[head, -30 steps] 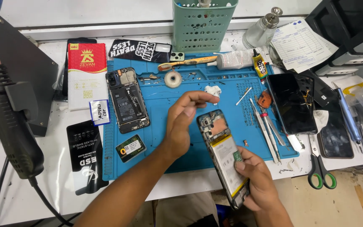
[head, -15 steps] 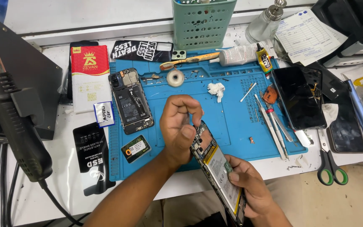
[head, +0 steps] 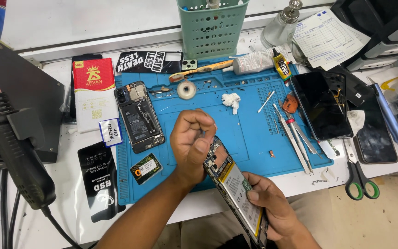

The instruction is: Repairing a mobile phone by manipulating internal components and testing the display

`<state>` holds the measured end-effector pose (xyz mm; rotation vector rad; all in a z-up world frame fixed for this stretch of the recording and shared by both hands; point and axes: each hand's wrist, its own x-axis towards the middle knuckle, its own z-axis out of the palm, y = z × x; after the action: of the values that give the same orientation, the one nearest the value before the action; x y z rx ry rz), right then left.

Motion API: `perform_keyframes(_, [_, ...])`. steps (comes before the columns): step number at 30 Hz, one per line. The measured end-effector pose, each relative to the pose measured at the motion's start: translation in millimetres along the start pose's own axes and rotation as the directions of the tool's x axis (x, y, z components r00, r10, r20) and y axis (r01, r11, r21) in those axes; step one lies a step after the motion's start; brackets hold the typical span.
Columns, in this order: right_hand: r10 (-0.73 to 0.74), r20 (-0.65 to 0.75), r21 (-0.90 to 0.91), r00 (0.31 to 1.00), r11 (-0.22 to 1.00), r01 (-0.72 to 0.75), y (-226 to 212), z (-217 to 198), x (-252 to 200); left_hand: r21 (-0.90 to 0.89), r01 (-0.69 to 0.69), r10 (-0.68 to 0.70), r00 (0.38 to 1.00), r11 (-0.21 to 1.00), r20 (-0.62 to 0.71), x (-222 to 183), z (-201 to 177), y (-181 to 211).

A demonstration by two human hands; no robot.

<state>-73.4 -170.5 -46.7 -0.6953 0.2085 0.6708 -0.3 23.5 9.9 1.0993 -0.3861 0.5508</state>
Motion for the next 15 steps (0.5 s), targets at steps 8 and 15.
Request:
perform_keyframes(8, [0.142, -0.149, -0.141, 0.979, 0.977, -0.163, 0, -52, 13, 0.002, -0.02, 0.02, 1.0, 1.0, -0.015, -9, -9, -11])
perform_keyframes(15, [0.071, 0.112, -0.013, 0.991, 0.997, -0.07, 7, -33, 11, -0.052, 0.037, -0.036, 0.999, 0.998, 0.026, -11, -9, -13])
